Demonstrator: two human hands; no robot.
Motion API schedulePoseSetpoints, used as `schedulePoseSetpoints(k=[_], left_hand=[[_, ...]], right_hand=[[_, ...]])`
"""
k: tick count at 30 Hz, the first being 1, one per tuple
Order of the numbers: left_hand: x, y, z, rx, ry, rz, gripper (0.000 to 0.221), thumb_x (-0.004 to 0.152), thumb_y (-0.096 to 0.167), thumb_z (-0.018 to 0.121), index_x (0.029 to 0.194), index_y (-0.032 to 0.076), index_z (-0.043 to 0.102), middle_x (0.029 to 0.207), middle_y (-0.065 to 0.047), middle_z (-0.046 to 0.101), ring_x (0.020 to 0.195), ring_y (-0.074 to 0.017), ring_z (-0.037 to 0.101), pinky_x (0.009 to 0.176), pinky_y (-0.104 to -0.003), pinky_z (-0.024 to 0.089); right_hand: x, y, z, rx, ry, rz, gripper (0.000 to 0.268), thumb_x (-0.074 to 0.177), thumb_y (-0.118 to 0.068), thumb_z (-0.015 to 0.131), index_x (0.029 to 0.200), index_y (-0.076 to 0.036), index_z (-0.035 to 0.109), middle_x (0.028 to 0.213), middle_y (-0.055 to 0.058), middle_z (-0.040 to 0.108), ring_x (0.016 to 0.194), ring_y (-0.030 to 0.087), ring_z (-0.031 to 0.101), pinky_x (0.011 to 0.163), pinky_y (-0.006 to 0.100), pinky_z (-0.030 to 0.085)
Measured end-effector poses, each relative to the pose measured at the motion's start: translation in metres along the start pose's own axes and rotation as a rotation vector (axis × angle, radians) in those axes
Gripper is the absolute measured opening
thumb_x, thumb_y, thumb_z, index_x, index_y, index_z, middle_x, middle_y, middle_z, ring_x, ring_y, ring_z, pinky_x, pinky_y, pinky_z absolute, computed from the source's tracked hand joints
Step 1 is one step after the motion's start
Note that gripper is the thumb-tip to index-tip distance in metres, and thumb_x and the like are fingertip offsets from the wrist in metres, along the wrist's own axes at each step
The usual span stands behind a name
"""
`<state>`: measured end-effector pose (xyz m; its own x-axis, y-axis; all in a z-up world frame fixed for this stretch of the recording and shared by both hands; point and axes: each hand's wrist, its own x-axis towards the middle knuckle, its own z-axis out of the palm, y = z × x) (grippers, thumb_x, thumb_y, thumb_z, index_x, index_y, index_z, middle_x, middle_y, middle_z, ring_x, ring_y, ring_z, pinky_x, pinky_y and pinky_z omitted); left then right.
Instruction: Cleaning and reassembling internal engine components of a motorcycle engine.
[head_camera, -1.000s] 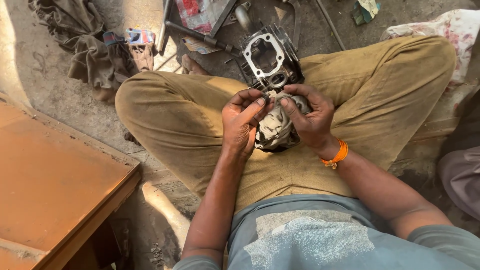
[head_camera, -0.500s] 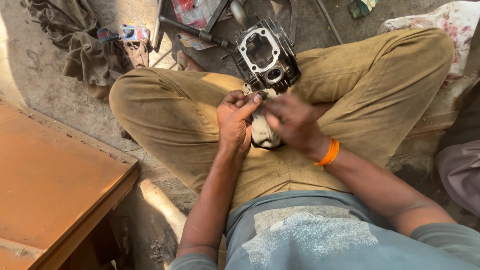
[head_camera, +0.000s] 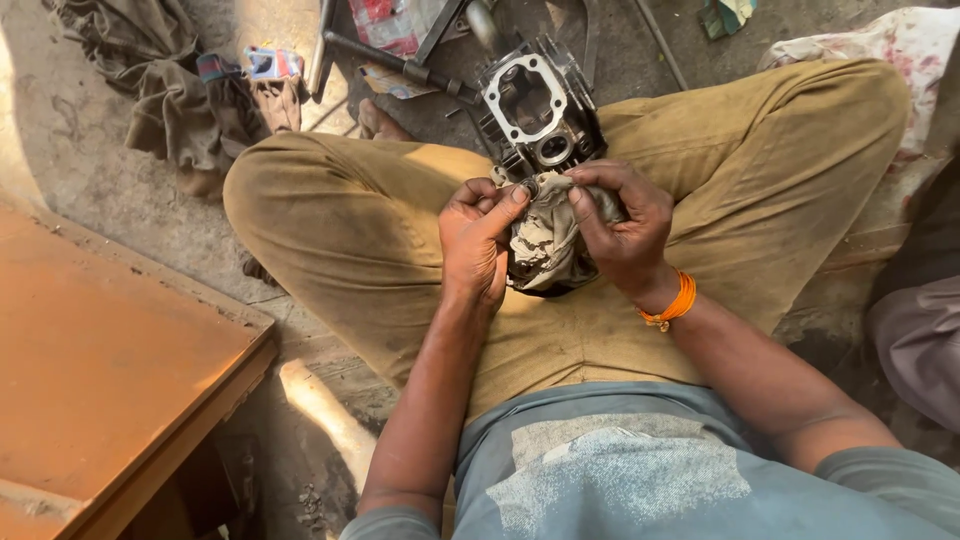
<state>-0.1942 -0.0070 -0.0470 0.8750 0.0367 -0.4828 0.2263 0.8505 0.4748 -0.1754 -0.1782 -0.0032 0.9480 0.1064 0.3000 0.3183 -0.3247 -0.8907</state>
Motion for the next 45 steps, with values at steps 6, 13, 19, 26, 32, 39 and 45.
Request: schedulePoseSetpoints(k=[6,13,19,26,32,39,45], left_hand=[[-0.005,0.005,0.011,0.143,-0.022,-0.025,0.026,0.086,-0.009,0.077,0.099,0.001,0.057,0.092,-0.016,0.073,0.081,-0.0178,0.072,0.077,-0.029,0.061],[-0.009,0.004,0.013,0.261,-0.019,-0.063,0.029,0.084,-0.012,0.075,0.100,0.001,0.055,0.089,-0.017,0.072,0.078,-0.0195,0.072,0.071,-0.032,0.063],[-0.006,-0.001,0.005,0.183,0.031,-0.042,0.032,0.085,-0.016,0.072,0.103,0.002,0.052,0.092,-0.021,0.072,0.082,-0.0213,0.074,0.076,-0.032,0.063],[-0.006,-0.005,0.002,0.176,0.033,-0.069,0.033,0.084,-0.016,0.072,0.102,0.001,0.051,0.092,-0.023,0.072,0.083,-0.0233,0.074,0.076,-0.033,0.064],[0.003,-0.001,0.001,-0.016,0.013,0.012,0.033,0.089,-0.010,0.074,0.112,-0.002,0.052,0.096,-0.021,0.070,0.083,-0.0259,0.073,0.078,-0.037,0.065],[-0.001,0.003,0.005,0.117,-0.026,-0.086,0.031,0.093,-0.002,0.072,0.122,-0.010,0.062,0.103,-0.019,0.073,0.094,-0.0268,0.075,0.087,-0.037,0.063],[-0.002,0.007,0.013,0.111,-0.088,-0.126,0.030,0.091,-0.004,0.073,0.120,-0.008,0.066,0.104,-0.018,0.074,0.097,-0.0251,0.075,0.088,-0.037,0.062]], right_hand=[[0.004,0.003,0.002,-0.058,-0.086,-0.063,0.010,0.096,-0.001,0.068,0.105,-0.002,0.072,0.101,0.009,0.070,0.093,0.016,0.069,0.082,0.030,0.059],[0.025,-0.014,-0.004,0.090,-0.288,0.103,0.017,0.097,-0.001,0.070,0.114,0.001,0.074,0.104,0.008,0.066,0.097,0.015,0.064,0.086,0.030,0.053],[0.011,-0.004,0.002,0.032,-0.221,0.089,0.010,0.100,-0.006,0.073,0.107,-0.001,0.070,0.102,0.006,0.065,0.095,0.014,0.065,0.084,0.029,0.055],[0.007,-0.006,-0.009,-0.018,-0.235,0.085,0.011,0.098,-0.008,0.074,0.104,0.000,0.070,0.098,0.008,0.065,0.089,0.016,0.065,0.078,0.029,0.053],[0.000,-0.014,-0.013,-0.118,-0.467,0.169,0.017,0.092,-0.014,0.080,0.100,-0.002,0.071,0.097,0.008,0.069,0.087,0.017,0.068,0.077,0.031,0.057],[0.016,-0.014,-0.048,0.262,-0.458,0.436,0.035,0.086,-0.012,0.080,0.116,-0.001,0.065,0.119,0.014,0.069,0.109,0.022,0.072,0.093,0.033,0.062],[0.028,-0.003,-0.071,0.626,-0.403,0.623,0.020,0.091,-0.007,0.072,0.111,-0.001,0.070,0.119,0.016,0.073,0.102,0.024,0.074,0.080,0.036,0.067]])
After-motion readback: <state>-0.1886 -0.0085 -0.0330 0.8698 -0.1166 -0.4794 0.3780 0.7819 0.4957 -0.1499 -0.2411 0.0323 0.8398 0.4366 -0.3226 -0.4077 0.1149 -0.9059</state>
